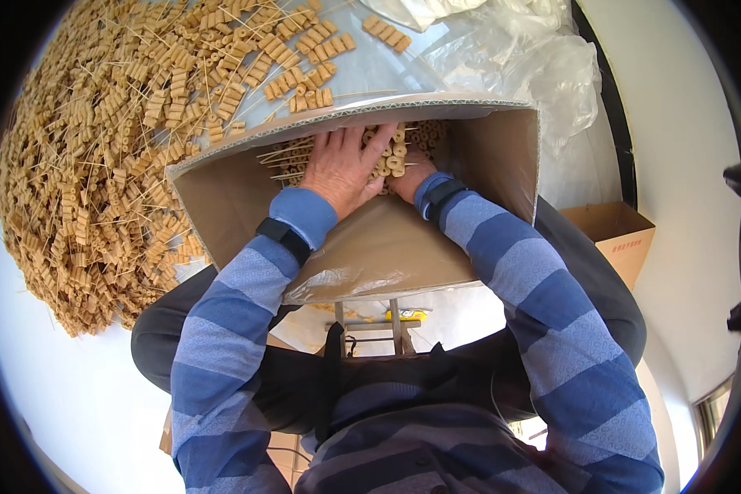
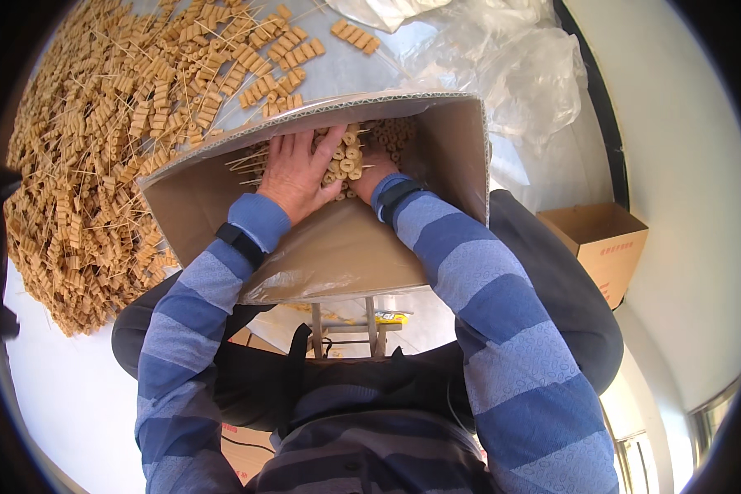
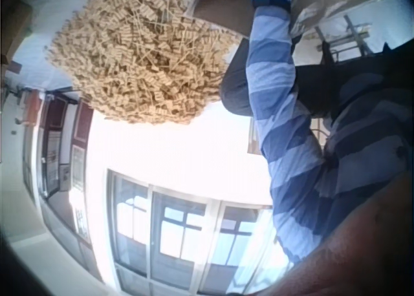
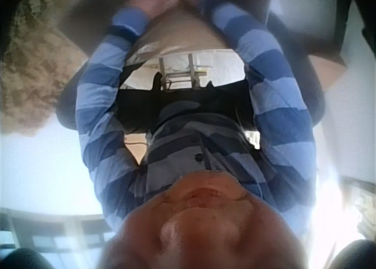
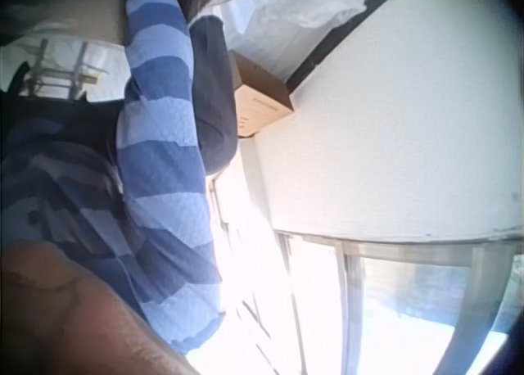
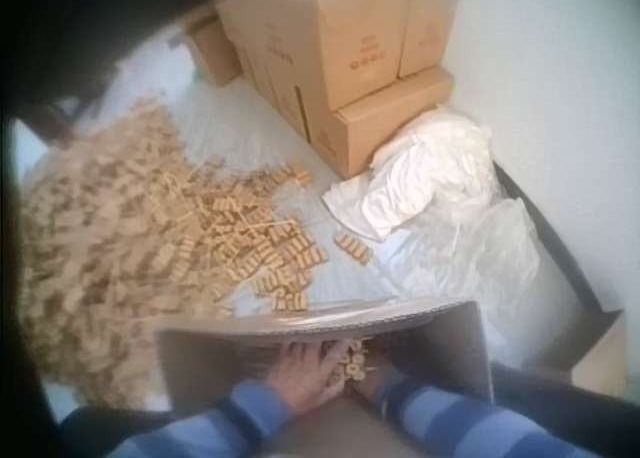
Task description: The person sits on the floor and repeatedly picks up small cylindrical food items, threads them onto wooden skewers, and places the completed skewers into a cardboard box. The person handles the items by hand and organizes them into bundles before packing.
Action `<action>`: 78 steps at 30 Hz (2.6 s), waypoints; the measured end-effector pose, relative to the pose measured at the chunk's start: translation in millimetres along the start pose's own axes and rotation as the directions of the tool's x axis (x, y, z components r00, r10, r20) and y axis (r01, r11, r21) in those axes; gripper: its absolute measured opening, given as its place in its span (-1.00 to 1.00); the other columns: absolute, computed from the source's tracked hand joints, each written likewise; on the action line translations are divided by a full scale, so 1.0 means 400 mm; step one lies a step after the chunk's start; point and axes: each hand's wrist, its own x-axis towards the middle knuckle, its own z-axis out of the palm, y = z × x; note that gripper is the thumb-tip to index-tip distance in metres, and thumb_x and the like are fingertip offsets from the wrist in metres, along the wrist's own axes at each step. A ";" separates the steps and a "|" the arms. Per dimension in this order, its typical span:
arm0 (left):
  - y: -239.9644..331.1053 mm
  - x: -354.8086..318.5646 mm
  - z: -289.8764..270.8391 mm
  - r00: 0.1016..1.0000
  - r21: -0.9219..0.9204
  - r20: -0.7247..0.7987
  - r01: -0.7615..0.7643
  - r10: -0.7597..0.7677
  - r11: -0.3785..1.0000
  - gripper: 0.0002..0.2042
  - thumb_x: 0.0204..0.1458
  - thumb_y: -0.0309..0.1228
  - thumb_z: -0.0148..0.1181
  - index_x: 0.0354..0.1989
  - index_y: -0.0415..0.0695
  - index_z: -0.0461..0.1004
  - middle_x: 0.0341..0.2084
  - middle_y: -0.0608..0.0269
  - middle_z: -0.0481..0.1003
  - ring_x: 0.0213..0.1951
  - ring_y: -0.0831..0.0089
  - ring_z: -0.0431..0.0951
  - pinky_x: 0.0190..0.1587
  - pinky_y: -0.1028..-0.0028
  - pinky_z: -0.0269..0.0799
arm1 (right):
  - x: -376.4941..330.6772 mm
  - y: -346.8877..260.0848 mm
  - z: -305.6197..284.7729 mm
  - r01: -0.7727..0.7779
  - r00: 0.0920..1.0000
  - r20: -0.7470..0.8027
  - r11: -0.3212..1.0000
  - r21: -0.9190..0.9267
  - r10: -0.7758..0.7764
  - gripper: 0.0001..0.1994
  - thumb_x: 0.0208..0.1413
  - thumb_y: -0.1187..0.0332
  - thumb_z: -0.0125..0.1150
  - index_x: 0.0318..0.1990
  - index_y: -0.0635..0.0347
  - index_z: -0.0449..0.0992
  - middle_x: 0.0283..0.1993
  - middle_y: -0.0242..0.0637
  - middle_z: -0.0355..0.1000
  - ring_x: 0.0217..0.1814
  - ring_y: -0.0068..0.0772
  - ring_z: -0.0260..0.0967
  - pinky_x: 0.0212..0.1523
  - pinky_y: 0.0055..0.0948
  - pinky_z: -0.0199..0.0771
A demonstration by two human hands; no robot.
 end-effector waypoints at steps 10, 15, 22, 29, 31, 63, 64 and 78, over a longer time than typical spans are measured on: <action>-0.061 0.008 0.074 0.999 0.156 0.023 -0.033 0.029 0.987 -0.12 -0.04 -0.25 0.34 0.49 0.16 0.01 0.24 0.05 0.22 0.29 0.03 0.19 0.37 -0.06 -0.04 | -0.007 -0.021 -0.008 0.051 0.995 0.102 0.936 -0.349 -0.016 -0.69 0.15 0.35 0.03 -0.02 0.16 0.61 -0.03 -0.10 0.58 0.00 -0.08 0.55 0.36 0.04 0.19; -0.079 0.005 0.113 0.998 0.166 0.028 -0.055 0.051 0.985 -0.11 -0.07 -0.26 0.37 0.48 0.11 0.03 0.24 0.00 0.18 0.28 -0.01 0.16 0.32 -0.05 0.03 | -0.020 -0.049 -0.005 0.015 1.000 -0.011 0.924 -0.382 -0.021 -0.79 0.09 0.38 0.12 -0.20 0.14 0.66 -0.20 -0.13 0.61 -0.14 -0.18 0.59 0.01 -0.13 0.51; -0.094 0.004 0.152 0.998 0.128 0.058 0.008 -0.016 0.992 -0.15 -0.06 -0.24 0.37 0.45 0.12 0.08 0.23 0.04 0.21 0.29 0.02 0.16 0.33 -0.03 0.01 | -0.015 -0.058 -0.020 0.099 0.988 0.154 0.889 -0.446 -0.033 -0.83 0.08 0.36 0.15 -0.31 0.09 0.68 -0.30 -0.25 0.63 -0.18 -0.24 0.62 -0.20 -0.22 0.59; -0.098 0.025 0.173 0.984 0.120 0.154 0.075 -0.093 0.990 -0.19 -0.04 -0.27 0.36 0.44 0.11 0.11 0.24 0.05 0.22 0.32 0.05 0.16 0.36 -0.01 -0.02 | -0.010 -0.078 -0.033 0.168 0.978 0.193 0.859 -0.483 -0.082 -0.85 0.07 0.35 0.18 -0.37 0.05 0.69 -0.34 -0.29 0.63 -0.21 -0.26 0.63 -0.21 -0.25 0.59; -0.104 0.032 0.175 0.985 0.134 0.154 0.062 -0.083 0.989 -0.22 0.00 -0.31 0.29 0.45 0.14 0.10 0.24 0.11 0.25 0.32 0.11 0.19 0.34 0.06 0.05 | -0.007 -0.079 -0.035 0.186 0.977 0.188 0.849 -0.495 -0.104 -0.85 0.07 0.34 0.18 -0.38 0.03 0.70 -0.33 -0.30 0.63 -0.21 -0.26 0.63 -0.22 -0.26 0.59; -0.095 0.042 0.208 0.883 0.226 0.387 0.189 -0.265 0.956 -0.42 0.25 -0.27 -0.08 0.46 -0.06 0.06 0.44 0.18 0.05 0.40 0.10 0.10 0.41 0.12 0.01 | 0.047 -0.031 -0.082 0.292 0.936 0.321 0.824 -0.485 -0.142 -0.81 0.07 0.45 0.14 -0.26 0.15 0.70 -0.21 -0.17 0.64 -0.13 -0.15 0.63 -0.15 -0.20 0.62; -0.099 0.033 0.206 0.897 0.219 0.362 0.182 -0.252 0.959 -0.41 0.28 -0.23 -0.11 0.48 -0.05 0.02 0.45 0.19 0.02 0.41 0.09 0.08 0.41 0.11 -0.02 | 0.050 -0.026 -0.087 0.278 0.937 0.323 0.842 -0.462 -0.133 -0.80 0.08 0.45 0.13 -0.24 0.17 0.70 -0.18 -0.13 0.63 -0.11 -0.12 0.62 -0.12 -0.18 0.62; -0.096 -0.011 0.200 0.920 0.336 0.320 0.113 -0.226 0.935 -0.41 0.24 -0.29 -0.06 0.45 -0.16 0.08 0.37 0.09 0.16 0.38 0.13 0.13 0.39 0.16 0.06 | 0.110 0.054 -0.091 -0.225 0.970 -0.115 0.969 -0.103 0.213 -0.71 0.17 0.15 0.15 -0.10 0.07 0.64 0.03 -0.07 0.53 0.11 0.03 0.45 0.19 -0.09 0.39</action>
